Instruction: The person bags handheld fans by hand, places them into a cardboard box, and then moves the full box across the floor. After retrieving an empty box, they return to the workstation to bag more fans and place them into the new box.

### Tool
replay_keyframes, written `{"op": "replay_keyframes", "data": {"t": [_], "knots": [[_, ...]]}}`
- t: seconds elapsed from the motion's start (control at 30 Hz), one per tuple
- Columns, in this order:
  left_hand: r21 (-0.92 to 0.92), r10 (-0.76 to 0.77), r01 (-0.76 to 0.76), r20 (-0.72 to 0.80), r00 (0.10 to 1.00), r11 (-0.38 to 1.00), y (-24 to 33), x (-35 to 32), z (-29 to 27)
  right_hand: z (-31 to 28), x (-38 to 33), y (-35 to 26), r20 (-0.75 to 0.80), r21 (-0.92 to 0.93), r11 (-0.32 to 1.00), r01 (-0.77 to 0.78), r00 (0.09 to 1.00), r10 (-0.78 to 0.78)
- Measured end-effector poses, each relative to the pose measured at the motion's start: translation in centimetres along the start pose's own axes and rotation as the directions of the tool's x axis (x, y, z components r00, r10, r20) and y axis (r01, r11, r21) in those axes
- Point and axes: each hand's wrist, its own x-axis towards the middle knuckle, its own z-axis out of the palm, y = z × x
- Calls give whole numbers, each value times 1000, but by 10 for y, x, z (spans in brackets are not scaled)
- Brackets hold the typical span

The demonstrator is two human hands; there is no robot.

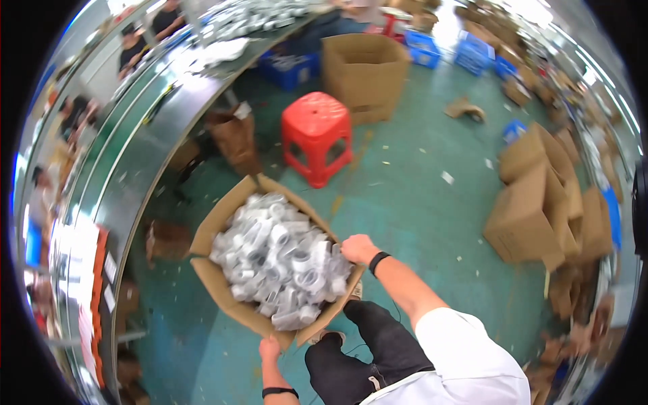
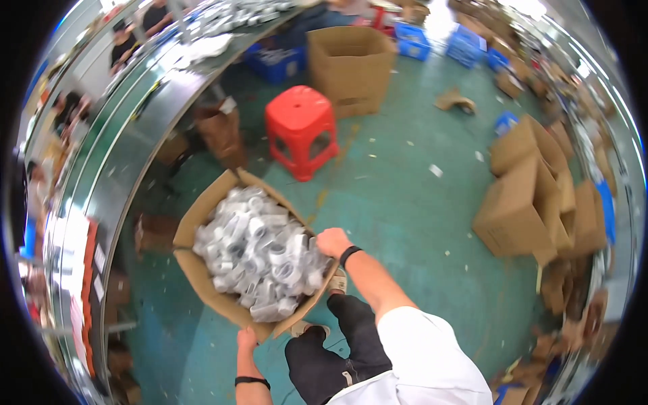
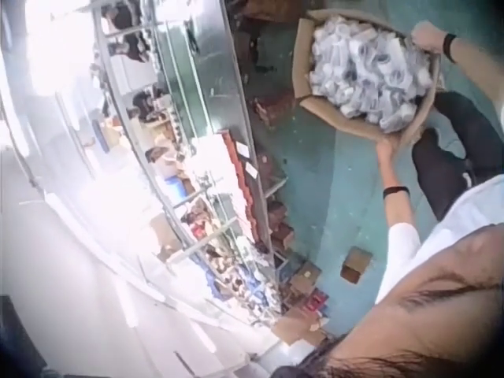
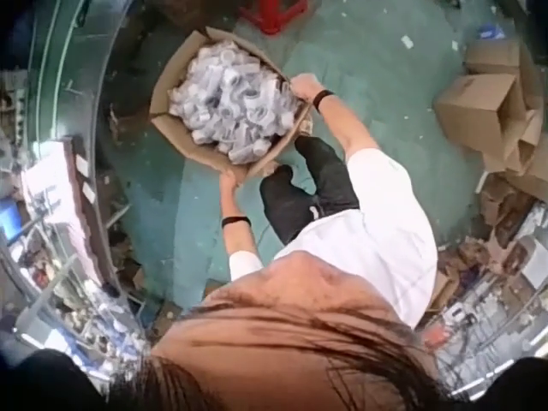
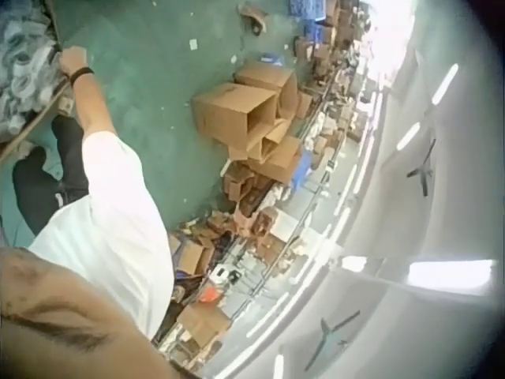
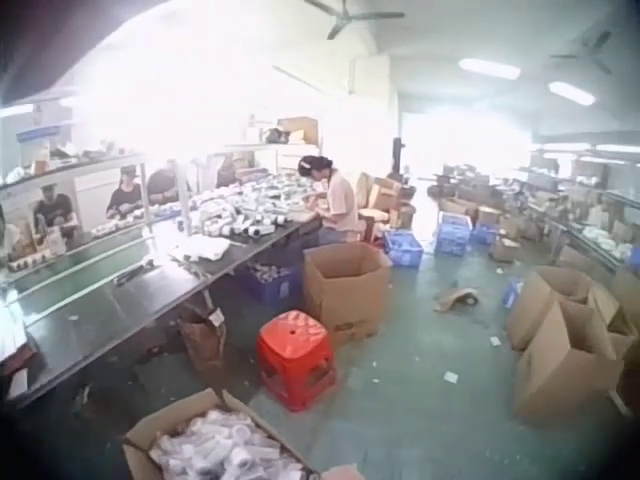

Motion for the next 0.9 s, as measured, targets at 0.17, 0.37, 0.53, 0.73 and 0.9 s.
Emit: {"op": "replay_keyframes", "data": {"t": [0.17, 0.37, 0.53, 0.73, 0.9], "knots": [[-27, 51, -49, 84, 995, 998, 38, -28, 17, 44, -81, 38, -73, 107, 977, -183, 979, 191], [94, 114, -107, -78, 990, 990, -28, -53, 50, 88, -157, 32, -49, 175, 974, -143, 987, 153], [-157, 22, -11, 70, 997, 988, 24, -125, 85, 132, -234, 82, -123, 253, 958, -138, 977, 173], [-244, 43, -43, -8, 999, 969, -47, -161, 144, 143, -285, 89, -158, 268, 961, -76, 980, 121], [-120, 54, -62, -74, 996, 991, -23, -220, 208, 168, -342, 129, -119, 228, 971, -75, 987, 104]]}}
